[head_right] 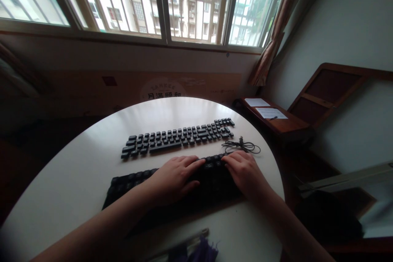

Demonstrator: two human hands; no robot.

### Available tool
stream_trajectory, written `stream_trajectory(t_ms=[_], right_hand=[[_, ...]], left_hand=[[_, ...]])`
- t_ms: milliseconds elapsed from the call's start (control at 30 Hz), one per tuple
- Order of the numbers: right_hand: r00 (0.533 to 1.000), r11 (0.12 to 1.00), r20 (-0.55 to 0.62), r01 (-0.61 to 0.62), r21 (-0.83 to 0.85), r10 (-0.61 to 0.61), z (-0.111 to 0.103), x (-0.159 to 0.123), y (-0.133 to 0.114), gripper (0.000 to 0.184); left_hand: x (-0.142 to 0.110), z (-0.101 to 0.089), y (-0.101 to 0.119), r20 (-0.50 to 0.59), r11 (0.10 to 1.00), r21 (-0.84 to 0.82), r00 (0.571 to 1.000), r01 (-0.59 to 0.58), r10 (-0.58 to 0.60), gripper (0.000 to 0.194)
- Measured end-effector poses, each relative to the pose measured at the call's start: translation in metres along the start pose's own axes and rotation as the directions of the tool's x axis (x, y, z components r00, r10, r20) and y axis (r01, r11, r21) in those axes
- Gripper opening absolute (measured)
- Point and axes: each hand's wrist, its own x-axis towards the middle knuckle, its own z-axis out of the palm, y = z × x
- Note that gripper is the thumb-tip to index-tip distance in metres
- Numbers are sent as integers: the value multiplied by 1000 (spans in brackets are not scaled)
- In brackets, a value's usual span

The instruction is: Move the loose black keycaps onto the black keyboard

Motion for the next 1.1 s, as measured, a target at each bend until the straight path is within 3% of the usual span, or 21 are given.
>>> stream_trajectory(t_ms=[567,833,1100], right_hand=[[996,999,-82,-24,44,27,-2,-6,-1,29],[975,991,-220,53,121,-25,-5,-6,2,34],[989,994,-148,14,105,2,0,-6,0,34]], left_hand=[[0,-2,1,8,1000,2,1000,11,-11,60],[0,-2,0,31,1000,21,1000,5,-5,61],[-1,-3,0,29,1000,11,1000,7,-8,61]])
